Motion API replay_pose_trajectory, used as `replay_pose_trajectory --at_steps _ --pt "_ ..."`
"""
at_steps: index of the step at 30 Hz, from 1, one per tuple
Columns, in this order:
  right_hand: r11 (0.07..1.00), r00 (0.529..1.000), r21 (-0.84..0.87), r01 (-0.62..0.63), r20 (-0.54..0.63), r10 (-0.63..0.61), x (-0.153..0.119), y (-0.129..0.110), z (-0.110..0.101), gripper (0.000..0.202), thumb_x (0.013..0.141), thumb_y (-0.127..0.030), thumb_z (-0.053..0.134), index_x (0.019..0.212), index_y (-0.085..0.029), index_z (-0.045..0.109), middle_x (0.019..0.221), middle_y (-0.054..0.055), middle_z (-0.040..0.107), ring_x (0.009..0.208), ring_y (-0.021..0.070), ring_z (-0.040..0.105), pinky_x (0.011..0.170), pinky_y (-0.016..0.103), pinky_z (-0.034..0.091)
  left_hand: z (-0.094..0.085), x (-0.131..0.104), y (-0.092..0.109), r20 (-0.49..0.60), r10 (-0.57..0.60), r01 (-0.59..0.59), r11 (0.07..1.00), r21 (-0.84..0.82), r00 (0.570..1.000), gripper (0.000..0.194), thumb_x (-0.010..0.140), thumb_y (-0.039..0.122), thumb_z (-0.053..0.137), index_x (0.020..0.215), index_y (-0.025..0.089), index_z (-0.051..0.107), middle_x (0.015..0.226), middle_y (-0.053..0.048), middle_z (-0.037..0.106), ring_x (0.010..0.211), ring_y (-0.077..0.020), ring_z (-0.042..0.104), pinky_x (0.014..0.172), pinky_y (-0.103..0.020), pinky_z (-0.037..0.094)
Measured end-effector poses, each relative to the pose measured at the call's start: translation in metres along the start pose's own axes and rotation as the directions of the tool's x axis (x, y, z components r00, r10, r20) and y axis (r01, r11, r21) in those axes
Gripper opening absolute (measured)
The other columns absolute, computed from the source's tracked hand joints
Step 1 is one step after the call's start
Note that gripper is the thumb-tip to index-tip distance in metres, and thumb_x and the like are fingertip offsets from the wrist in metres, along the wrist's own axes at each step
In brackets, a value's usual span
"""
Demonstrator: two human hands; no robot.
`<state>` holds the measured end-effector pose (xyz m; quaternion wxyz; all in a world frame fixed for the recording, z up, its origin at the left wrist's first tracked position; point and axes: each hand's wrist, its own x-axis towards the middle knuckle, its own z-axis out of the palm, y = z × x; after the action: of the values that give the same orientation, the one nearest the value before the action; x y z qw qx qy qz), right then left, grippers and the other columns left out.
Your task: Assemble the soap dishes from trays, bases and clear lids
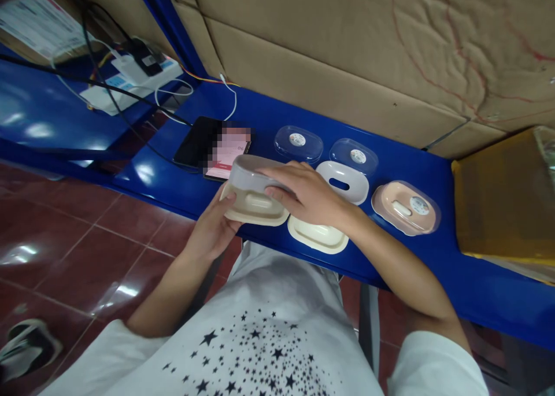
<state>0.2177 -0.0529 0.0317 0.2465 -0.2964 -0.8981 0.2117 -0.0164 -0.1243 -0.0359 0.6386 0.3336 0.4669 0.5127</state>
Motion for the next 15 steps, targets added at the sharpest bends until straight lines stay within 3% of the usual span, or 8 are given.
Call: replay_pose_trajectory --at_steps 3,7,11,15 --pt "0.997 0.994 -0.037 -0.066 -0.088 0.063 0.003 0.012 -0.001 0.044 0.113 -0.042 0.050 0.149 -0.022 0.065 0.136 0.009 0.078 0.114 0.0261 0.073 0.101 0.043 0.055 -0.014 -0.004 0.003 -0.027 0.145 -0.128 0.935 0.330 0.989 0.069 0.094 0.051 0.077 0.155 0.026 0.058 0.147 -0.010 0.070 0.135 -0.0302 0.067 0.115 -0.044 0.055" --pt "0.959 0.987 -0.237 -0.156 0.000 0.160 0.011 0.023 0.008 0.043 0.112 -0.037 0.050 0.149 -0.023 0.066 0.143 0.011 0.075 0.126 0.0325 0.069 0.106 0.051 0.051 -0.023 -0.004 0.012 0.065 0.361 -0.277 0.576 0.769 0.930 0.053 0.102 0.049 0.063 0.146 0.019 0.068 0.142 -0.014 0.073 0.129 -0.0335 0.069 0.114 -0.050 0.053" --pt "0.913 0.976 -0.383 -0.138 0.104 0.192 0.017 0.028 0.023 0.041 0.110 -0.031 0.053 0.145 -0.017 0.069 0.141 0.016 0.075 0.130 0.0368 0.066 0.109 0.055 0.049 -0.018 -0.002 0.014 0.143 0.411 -0.266 0.259 0.929 0.900 0.048 0.104 0.044 0.057 0.145 0.021 0.068 0.131 -0.014 0.077 0.123 -0.0348 0.070 0.105 -0.050 0.057" --pt "0.931 0.981 -0.346 -0.119 0.102 0.163 0.012 0.027 0.017 0.041 0.112 -0.032 0.047 0.144 -0.021 0.070 0.143 0.014 0.074 0.133 0.0339 0.066 0.112 0.054 0.049 -0.012 0.001 0.004 0.168 0.472 -0.258 0.134 0.957 0.866 0.044 0.105 0.043 0.059 0.143 0.024 0.070 0.127 -0.013 0.075 0.116 -0.0334 0.071 0.093 -0.044 0.059"
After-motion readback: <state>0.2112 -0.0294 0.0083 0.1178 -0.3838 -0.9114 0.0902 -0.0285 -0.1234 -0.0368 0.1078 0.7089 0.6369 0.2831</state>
